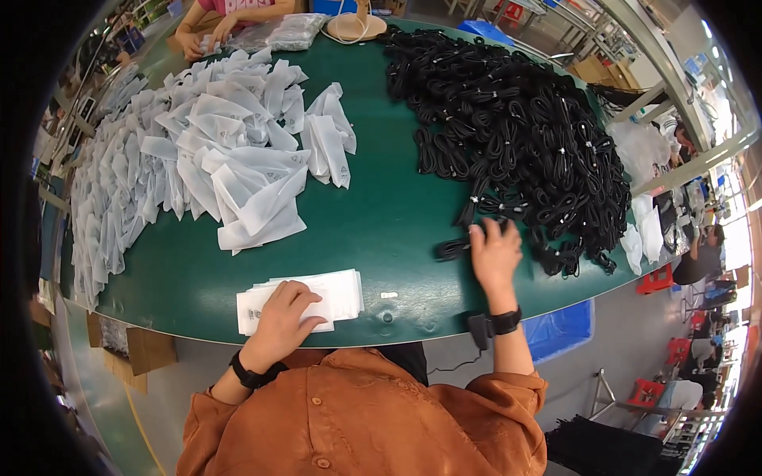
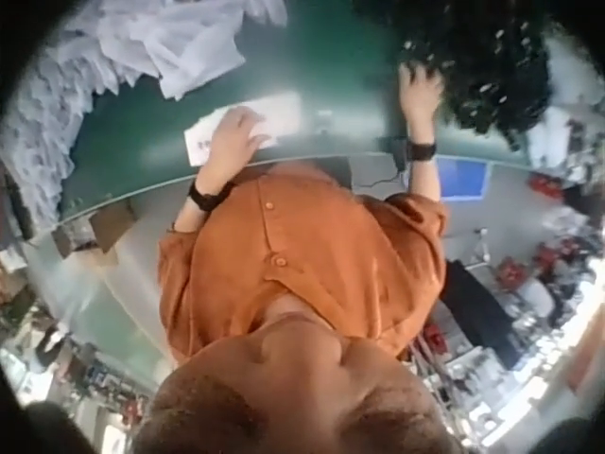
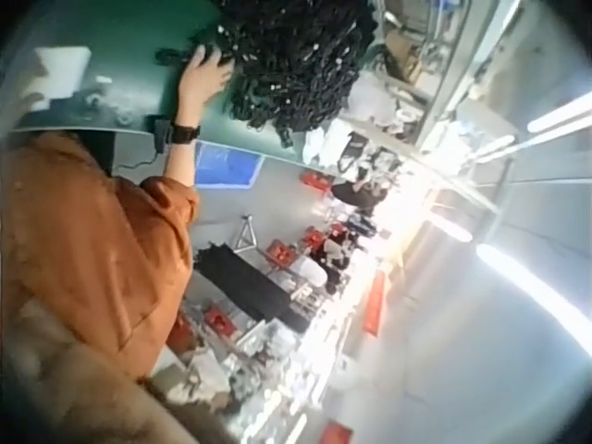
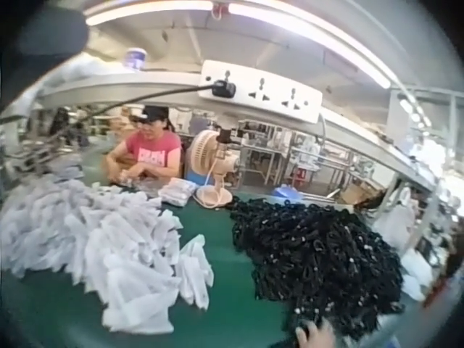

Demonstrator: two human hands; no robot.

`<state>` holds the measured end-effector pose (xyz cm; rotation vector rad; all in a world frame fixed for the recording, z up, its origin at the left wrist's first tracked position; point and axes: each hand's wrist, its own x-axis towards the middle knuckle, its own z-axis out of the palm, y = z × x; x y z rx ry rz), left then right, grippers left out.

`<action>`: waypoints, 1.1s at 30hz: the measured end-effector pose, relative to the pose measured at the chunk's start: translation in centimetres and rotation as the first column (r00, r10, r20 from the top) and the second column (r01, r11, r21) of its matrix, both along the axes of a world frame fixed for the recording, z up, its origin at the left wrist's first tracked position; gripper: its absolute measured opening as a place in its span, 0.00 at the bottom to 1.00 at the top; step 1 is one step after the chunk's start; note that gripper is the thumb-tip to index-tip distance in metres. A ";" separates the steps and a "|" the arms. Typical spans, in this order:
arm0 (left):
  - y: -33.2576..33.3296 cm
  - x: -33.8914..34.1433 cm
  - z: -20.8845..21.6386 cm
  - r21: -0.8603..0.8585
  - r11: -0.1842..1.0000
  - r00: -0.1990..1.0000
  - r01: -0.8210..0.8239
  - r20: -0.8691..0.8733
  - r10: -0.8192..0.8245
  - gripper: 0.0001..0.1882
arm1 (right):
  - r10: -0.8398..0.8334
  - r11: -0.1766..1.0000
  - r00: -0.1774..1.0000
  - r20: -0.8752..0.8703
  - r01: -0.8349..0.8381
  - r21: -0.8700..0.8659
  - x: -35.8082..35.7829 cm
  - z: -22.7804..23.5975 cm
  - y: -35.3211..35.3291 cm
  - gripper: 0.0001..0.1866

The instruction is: The person packages black cables by hand, picking up a cable from a pile, sliding it into a white plastic sleeve, and placing the packaged item onto a separate pile.

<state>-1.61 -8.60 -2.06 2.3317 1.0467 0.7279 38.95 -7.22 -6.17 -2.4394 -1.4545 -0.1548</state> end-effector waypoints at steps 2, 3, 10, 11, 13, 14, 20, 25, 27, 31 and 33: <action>-0.4 0.5 0.0 0.010 1.000 1.000 -0.016 0.000 0.016 0.12 | 0.068 0.998 0.997 0.043 -0.067 -0.009 -4.3 0.3 0.9 0.24; -0.4 0.7 -0.2 0.024 0.999 1.000 -0.027 0.002 0.027 0.11 | 0.161 0.987 0.986 0.045 -0.162 0.019 -6.0 0.3 1.2 0.24; -0.4 0.7 -1.9 0.055 0.997 0.998 -0.055 0.026 0.053 0.07 | 0.399 0.904 0.914 0.070 -0.405 0.139 -9.3 1.8 2.1 0.22; -0.4 0.7 -2.0 0.061 0.997 0.998 -0.056 0.030 0.055 0.07 | 0.444 0.874 0.895 0.033 -0.441 0.203 -9.0 2.6 1.8 0.22; -0.6 0.8 -2.3 0.058 0.996 0.997 -0.069 0.033 0.067 0.06 | 0.438 0.872 0.899 0.001 -0.425 0.243 -8.2 4.8 0.4 0.22; -0.6 0.7 -2.4 0.046 0.995 0.995 -0.087 0.050 0.085 0.06 | 0.382 0.901 0.924 0.003 -0.373 0.220 -7.9 6.4 -1.0 0.22; -0.5 0.8 -2.0 -0.028 0.991 0.983 -0.134 0.122 0.137 0.05 | 0.318 0.930 0.947 -0.035 -0.319 -0.182 -3.7 8.3 -11.7 0.25; -0.2 0.8 -1.6 -0.066 0.988 0.981 -0.141 0.124 0.148 0.05 | 0.373 0.919 0.928 -0.005 -0.371 -0.133 -2.4 5.3 -12.2 0.18; -0.3 0.7 -1.6 -0.123 0.981 0.975 -0.150 0.146 0.167 0.05 | 0.368 0.921 0.916 -0.162 -0.383 -0.076 -2.8 4.3 -11.4 0.18; -0.2 0.7 -1.7 -0.167 0.973 0.969 -0.157 0.164 0.184 0.05 | 0.367 0.910 0.649 -0.666 -0.399 0.112 -7.9 4.6 -8.9 0.19; -0.3 0.6 -1.7 -0.175 0.972 0.969 -0.155 0.167 0.185 0.05 | 0.371 0.897 0.436 -0.820 -0.397 0.194 -11.4 5.5 -7.5 0.20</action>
